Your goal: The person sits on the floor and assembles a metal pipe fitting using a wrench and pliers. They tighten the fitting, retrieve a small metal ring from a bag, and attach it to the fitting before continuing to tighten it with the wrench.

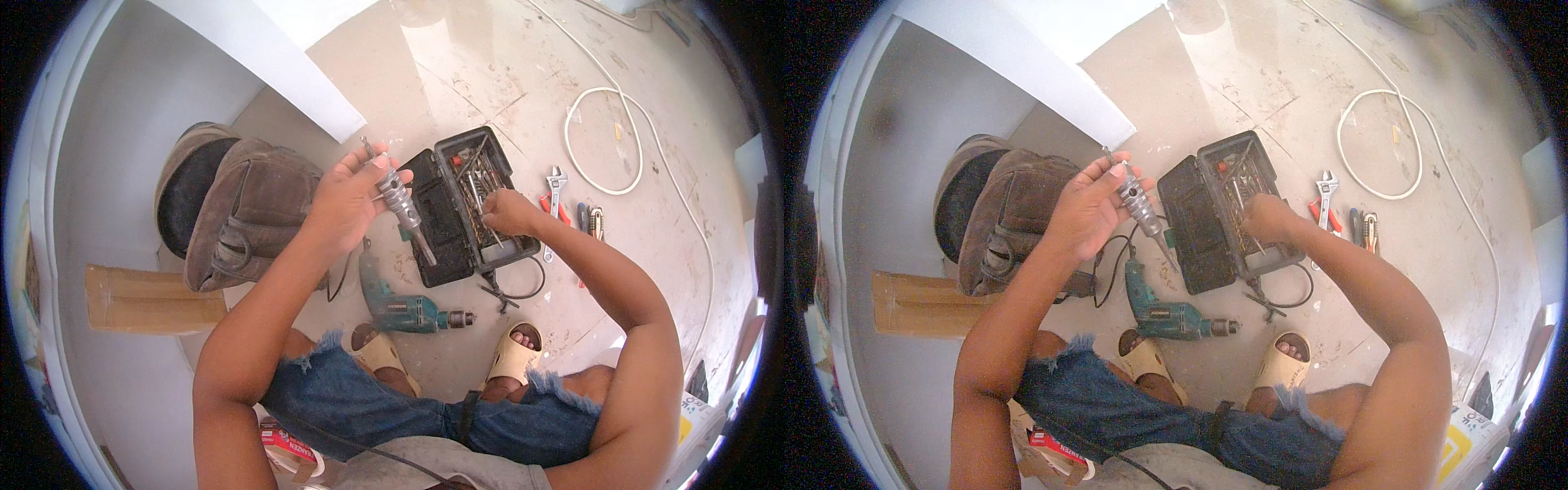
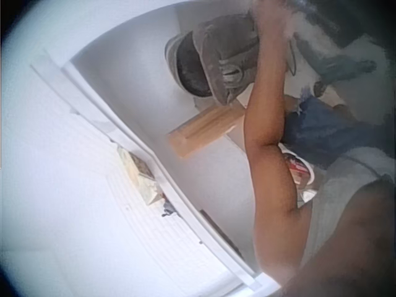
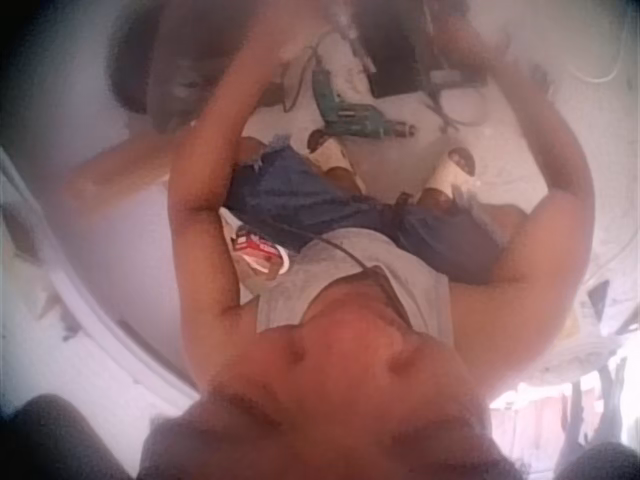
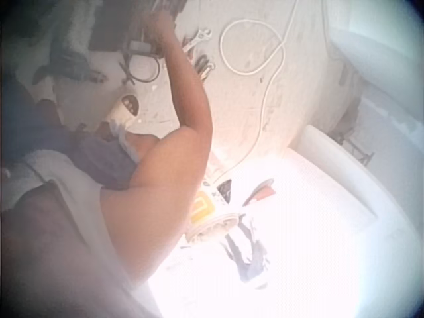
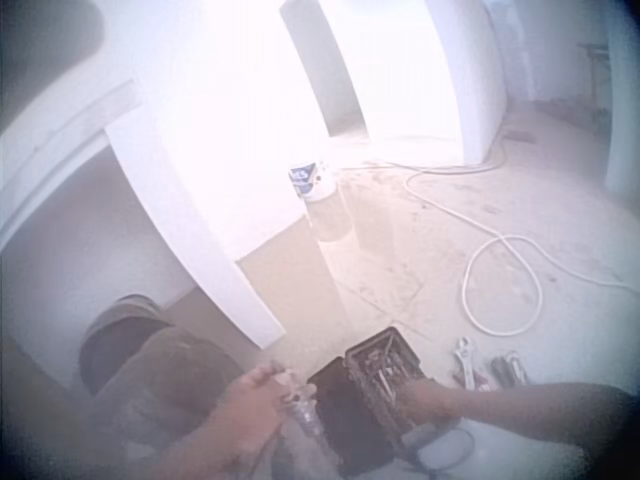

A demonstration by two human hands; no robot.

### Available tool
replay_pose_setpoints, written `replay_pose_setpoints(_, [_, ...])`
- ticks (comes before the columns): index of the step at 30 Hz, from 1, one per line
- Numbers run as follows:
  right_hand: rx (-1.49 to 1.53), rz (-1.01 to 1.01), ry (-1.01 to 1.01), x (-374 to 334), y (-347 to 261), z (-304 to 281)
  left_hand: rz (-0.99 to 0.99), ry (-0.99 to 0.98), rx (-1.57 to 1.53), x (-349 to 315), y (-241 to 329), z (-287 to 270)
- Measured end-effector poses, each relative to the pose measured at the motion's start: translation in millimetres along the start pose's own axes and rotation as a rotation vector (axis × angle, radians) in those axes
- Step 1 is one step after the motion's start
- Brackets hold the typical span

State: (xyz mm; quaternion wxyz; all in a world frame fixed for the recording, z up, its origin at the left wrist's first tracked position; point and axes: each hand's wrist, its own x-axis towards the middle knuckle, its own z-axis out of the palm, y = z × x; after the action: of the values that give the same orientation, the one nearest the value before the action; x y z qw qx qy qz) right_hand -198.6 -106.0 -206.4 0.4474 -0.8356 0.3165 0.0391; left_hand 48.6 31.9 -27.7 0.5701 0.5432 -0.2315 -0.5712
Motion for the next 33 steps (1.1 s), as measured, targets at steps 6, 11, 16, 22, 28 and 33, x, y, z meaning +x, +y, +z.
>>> replay_pose_setpoints(6, [1.077,-0.167,-0.41,-43,-133,-29,0.046,-0.062,0.003,-3,12,8])
replay_pose_setpoints(11, [1.403,-0.179,-0.713,-23,-149,-26,0.071,-0.273,-0.007,-7,18,16])
replay_pose_setpoints(16, [1.343,-0.132,-0.719,-43,-176,-38,0.124,-0.481,0.087,-23,28,14])
replay_pose_setpoints(22, [0.729,-0.285,0.095,-31,-182,-28,0.222,-0.166,0.468,-24,32,27])
replay_pose_setpoints(28, [0.976,-0.223,-0.156,-26,-180,-25,0.158,0.127,0.546,-18,32,37])
replay_pose_setpoints(33, [1.247,-0.08,-0.449,-37,-168,-37,0.12,-0.219,0.084,-20,28,28])
